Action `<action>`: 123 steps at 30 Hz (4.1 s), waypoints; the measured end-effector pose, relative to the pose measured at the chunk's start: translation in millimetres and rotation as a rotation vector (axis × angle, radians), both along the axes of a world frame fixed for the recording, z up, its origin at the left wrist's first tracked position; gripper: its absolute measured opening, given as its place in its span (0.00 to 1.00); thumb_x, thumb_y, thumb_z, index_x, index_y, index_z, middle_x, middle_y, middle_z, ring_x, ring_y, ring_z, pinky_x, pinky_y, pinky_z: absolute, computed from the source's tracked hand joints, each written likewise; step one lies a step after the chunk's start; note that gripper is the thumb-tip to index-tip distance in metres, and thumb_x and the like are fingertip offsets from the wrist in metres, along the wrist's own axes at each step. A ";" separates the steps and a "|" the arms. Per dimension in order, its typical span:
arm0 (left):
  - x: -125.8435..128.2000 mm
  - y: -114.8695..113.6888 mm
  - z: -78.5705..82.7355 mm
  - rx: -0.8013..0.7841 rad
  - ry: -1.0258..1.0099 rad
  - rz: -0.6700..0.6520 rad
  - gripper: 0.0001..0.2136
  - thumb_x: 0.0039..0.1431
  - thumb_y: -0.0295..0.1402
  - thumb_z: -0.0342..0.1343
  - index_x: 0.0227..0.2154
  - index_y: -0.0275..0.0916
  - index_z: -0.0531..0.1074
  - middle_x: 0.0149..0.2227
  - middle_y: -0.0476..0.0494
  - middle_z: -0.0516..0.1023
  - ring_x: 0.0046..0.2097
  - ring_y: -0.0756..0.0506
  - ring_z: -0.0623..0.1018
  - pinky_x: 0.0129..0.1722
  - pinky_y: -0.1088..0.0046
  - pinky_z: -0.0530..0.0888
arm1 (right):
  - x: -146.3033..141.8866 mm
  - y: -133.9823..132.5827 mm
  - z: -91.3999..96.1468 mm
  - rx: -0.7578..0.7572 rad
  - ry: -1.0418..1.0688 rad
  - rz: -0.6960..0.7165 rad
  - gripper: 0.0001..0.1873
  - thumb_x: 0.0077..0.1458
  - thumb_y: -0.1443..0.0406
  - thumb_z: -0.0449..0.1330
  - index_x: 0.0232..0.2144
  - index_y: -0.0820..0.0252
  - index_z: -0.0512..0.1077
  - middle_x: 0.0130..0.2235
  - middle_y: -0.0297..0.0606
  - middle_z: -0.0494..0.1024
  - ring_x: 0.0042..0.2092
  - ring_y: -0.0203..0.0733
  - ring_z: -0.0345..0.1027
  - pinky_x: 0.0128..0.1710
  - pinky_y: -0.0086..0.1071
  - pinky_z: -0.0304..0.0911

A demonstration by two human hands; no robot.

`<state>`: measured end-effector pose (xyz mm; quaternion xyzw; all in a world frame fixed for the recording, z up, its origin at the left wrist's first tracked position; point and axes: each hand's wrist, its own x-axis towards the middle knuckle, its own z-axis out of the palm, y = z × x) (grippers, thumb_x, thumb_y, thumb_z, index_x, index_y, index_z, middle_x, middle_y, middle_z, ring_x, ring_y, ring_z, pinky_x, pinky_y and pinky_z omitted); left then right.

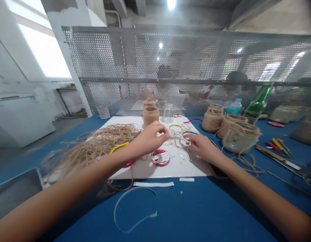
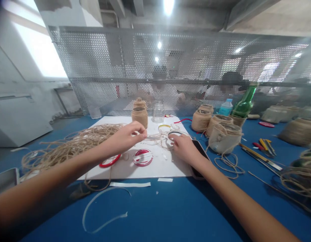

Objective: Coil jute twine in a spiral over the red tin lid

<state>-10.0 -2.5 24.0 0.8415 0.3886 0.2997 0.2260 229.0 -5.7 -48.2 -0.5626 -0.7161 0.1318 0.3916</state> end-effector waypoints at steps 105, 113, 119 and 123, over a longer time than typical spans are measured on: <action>-27.4 40.6 -54.6 -0.011 0.760 0.030 0.11 0.47 0.37 0.48 0.18 0.39 0.71 0.22 0.44 0.73 0.37 0.41 0.69 0.41 0.61 0.63 | -79.1 38.1 6.5 -0.535 -0.737 0.208 0.16 0.59 0.59 0.55 0.46 0.61 0.67 0.47 0.41 0.70 0.44 0.41 0.67 0.43 0.41 0.65; -26.5 41.5 -48.8 0.014 0.804 -0.011 0.11 0.47 0.37 0.48 0.17 0.38 0.71 0.24 0.42 0.73 0.37 0.40 0.69 0.41 0.61 0.63 | -80.0 51.2 17.1 -0.660 -0.806 0.260 0.16 0.59 0.58 0.54 0.46 0.61 0.68 0.47 0.41 0.70 0.44 0.41 0.67 0.43 0.41 0.65; -30.9 48.4 -46.4 -0.016 0.833 -0.016 0.12 0.48 0.41 0.50 0.25 0.39 0.74 0.33 0.39 0.74 0.42 0.39 0.68 0.43 0.58 0.64 | -67.3 57.1 22.8 -0.769 -0.781 0.331 0.15 0.60 0.58 0.54 0.44 0.62 0.68 0.44 0.40 0.72 0.40 0.39 0.68 0.39 0.37 0.67; -34.2 50.3 -44.3 -0.061 0.836 -0.015 0.13 0.48 0.43 0.52 0.30 0.42 0.74 0.38 0.41 0.72 0.44 0.38 0.68 0.43 0.57 0.65 | -63.9 55.6 29.0 -0.742 -0.755 0.332 0.15 0.60 0.58 0.54 0.44 0.62 0.68 0.44 0.39 0.72 0.40 0.39 0.68 0.39 0.37 0.67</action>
